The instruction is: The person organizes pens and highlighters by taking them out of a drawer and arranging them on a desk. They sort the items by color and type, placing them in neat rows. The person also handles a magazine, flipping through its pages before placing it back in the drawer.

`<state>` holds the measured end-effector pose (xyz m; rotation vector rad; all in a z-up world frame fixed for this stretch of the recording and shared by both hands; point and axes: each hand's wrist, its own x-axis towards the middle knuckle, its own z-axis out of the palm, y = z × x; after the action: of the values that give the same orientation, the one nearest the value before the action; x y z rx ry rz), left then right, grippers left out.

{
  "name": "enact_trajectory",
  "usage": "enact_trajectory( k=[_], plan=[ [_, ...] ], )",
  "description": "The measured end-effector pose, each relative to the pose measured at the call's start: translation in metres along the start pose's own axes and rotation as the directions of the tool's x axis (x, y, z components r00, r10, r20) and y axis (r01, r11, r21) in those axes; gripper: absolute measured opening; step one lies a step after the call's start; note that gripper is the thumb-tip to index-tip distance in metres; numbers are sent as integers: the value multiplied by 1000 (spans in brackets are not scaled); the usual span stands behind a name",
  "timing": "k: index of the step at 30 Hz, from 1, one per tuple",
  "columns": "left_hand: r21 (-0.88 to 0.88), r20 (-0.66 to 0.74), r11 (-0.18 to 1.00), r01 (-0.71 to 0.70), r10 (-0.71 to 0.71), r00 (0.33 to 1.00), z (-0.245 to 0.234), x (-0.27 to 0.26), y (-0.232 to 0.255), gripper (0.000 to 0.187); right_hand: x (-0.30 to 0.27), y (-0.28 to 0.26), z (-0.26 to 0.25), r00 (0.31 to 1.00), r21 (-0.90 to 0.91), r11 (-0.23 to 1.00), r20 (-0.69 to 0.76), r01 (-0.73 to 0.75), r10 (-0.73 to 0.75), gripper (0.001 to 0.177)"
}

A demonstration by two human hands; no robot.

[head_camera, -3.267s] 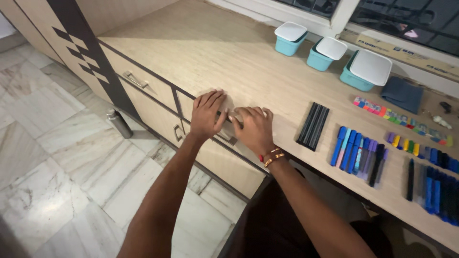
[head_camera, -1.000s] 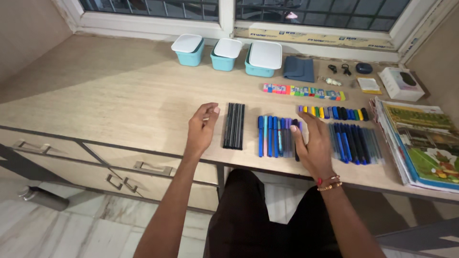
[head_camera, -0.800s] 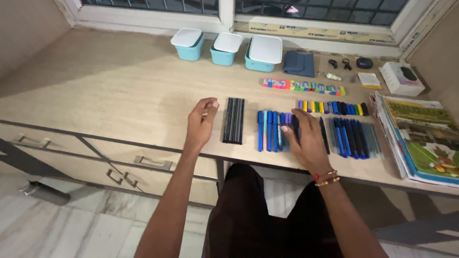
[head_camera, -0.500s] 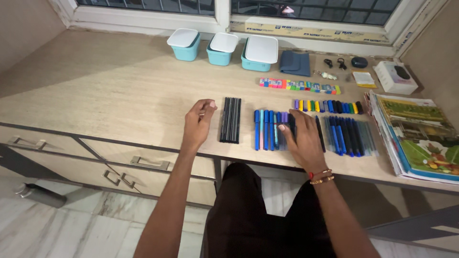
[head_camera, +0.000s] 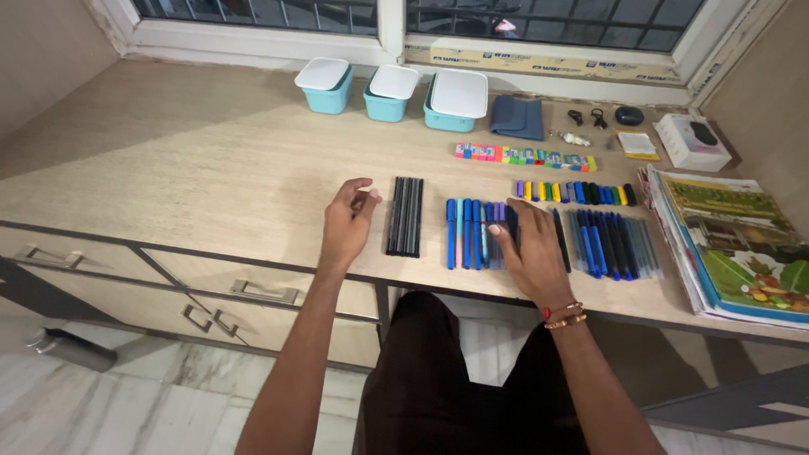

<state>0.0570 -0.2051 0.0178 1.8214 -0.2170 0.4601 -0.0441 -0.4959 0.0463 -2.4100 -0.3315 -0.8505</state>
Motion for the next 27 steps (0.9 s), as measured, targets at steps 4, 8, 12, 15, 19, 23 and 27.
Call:
enact_trajectory(
  k=[4, 8, 12, 15, 19, 23, 27],
  plan=[
    [-19, -4, 1000, 4, -4, 1000, 0, -1, -1, 30, 0, 1, 0, 1000, -10, 1000, 7, -3, 3, 52],
    [-33, -3, 999, 19, -19, 1000, 1, -2, 0, 32, 0, 1, 1, 998, -15, 999, -22, 52, -53, 50],
    [-103, -24, 994, -18, 15, 1000, 1, -1, -10, 34, 4, 1, 2, 997, -17, 997, -25, 70, -70, 48],
    [-222, -55, 975, 2, -15, 998, -1, 1, -20, 34, 8, 1, 4, 995, -28, 994, 5, 103, -103, 48],
    [-330, -83, 944, 19, -49, 995, 0, 2, -28, 34, 15, -3, 8, 995, -28, 995, 0, 98, -98, 48],
    [-350, -90, 937, 18, -53, 995, 1, 1, -27, 33, 21, -14, 11, 996, 32, 996, 10, 83, -83, 50],
    [-376, -65, 925, 47, -77, 995, 0, 3, -26, 33, 27, -30, 18, 994, 87, 991, -13, 106, -105, 50]
  ],
)
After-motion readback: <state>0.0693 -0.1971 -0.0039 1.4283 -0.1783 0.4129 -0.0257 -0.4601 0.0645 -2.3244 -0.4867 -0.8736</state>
